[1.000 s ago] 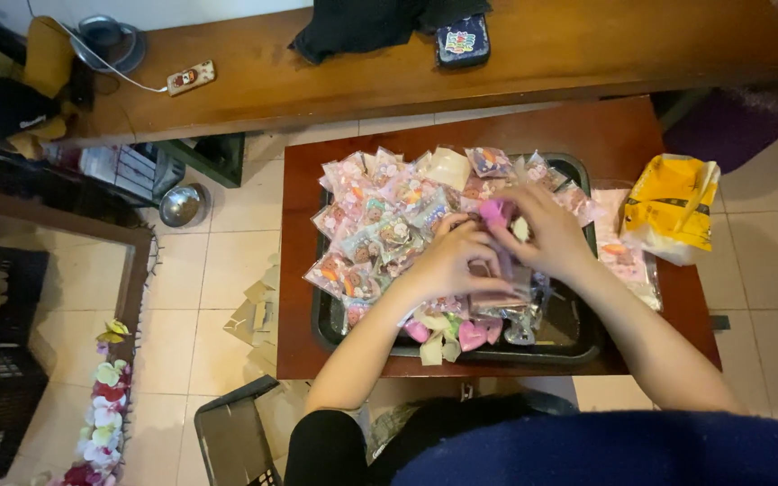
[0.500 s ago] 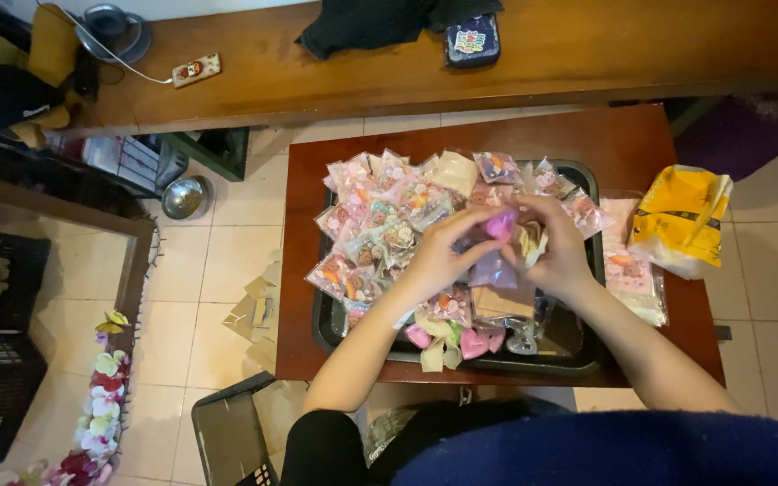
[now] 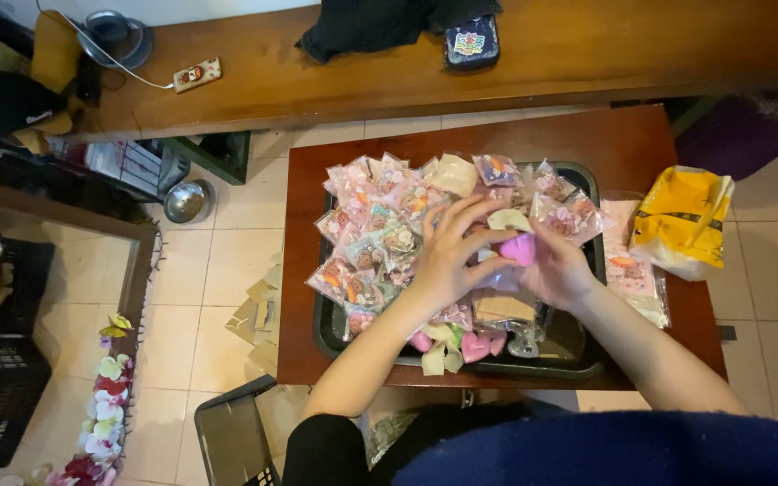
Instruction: The recorder is sorting various small packaged items and heart-shaped objects into a tray.
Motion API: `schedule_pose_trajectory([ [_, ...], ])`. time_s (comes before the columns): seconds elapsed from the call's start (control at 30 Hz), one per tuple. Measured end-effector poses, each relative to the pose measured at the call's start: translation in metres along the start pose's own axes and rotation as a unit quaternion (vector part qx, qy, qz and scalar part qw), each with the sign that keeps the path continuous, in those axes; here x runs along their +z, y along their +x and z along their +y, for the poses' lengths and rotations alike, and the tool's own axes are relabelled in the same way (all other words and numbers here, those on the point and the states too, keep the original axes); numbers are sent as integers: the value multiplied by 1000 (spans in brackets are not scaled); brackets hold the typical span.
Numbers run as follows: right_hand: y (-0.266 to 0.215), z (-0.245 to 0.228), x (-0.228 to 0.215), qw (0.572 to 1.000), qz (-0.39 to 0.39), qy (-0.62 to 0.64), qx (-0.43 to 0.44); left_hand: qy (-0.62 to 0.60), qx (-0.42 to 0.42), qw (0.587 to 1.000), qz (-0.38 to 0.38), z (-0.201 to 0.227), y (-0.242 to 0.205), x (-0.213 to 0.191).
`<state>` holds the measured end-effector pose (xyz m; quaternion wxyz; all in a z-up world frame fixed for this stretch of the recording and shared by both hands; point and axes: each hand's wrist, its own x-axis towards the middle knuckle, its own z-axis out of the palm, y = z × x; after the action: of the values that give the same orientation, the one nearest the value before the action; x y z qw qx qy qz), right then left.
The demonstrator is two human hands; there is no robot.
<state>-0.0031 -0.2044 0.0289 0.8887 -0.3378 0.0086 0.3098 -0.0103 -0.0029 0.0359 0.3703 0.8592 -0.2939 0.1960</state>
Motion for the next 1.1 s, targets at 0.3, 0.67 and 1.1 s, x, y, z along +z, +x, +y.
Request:
schedule_pose_trajectory([
  [0.3, 3, 25, -66, 993, 2, -22, -118, -35, -11, 999, 6, 8, -6, 14],
  [0.67, -8, 5, 10, 1000, -1, -25, -1, 3, -42, 998, 41, 21, 4, -12],
  [1.1, -1, 16, -12, 996, 26, -77, -37, -1, -47, 998, 47, 18, 2, -9],
])
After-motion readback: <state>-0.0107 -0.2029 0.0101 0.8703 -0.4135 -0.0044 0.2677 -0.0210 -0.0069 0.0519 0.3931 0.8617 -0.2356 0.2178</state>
